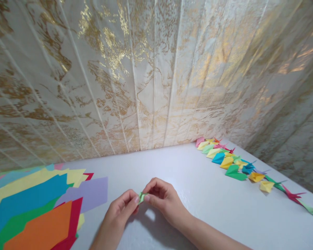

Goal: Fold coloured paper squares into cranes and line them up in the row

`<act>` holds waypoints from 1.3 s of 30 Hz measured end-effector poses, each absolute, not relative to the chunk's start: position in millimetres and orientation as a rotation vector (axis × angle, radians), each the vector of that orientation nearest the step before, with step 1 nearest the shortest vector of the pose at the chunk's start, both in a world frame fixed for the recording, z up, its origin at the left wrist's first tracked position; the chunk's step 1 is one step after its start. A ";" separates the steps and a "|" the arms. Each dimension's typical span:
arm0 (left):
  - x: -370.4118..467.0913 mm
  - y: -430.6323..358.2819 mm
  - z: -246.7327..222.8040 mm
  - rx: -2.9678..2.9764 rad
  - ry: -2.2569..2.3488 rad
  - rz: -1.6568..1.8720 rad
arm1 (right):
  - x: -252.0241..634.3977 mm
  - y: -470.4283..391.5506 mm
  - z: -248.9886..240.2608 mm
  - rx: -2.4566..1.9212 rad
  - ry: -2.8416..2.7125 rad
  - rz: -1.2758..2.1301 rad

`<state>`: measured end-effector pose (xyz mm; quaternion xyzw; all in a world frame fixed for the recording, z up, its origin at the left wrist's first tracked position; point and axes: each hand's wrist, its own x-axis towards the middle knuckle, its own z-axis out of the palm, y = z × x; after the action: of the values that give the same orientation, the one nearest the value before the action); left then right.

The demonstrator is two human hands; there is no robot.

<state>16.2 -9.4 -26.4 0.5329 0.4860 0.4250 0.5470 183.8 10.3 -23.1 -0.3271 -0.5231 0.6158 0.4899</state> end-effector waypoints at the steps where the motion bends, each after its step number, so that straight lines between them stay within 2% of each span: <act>1: 17.1 -10.3 -25.5 1.274 1.152 1.018 | 182.9 10.8 -24.6 -0.798 -1.215 1.532; 27: 19.6 -13.3 -15.0 1.628 1.255 1.118 | 176.6 7.7 -24.4 -0.806 -1.089 1.583; 39: 14.3 -10.8 -33.1 1.569 1.299 1.136 | 184.5 9.7 -31.1 -0.974 -1.414 1.248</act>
<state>14.3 -10.8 -33.1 0.6185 0.5119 0.4477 0.3938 184.5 9.7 -31.1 -0.4008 -0.5814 0.5132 0.4878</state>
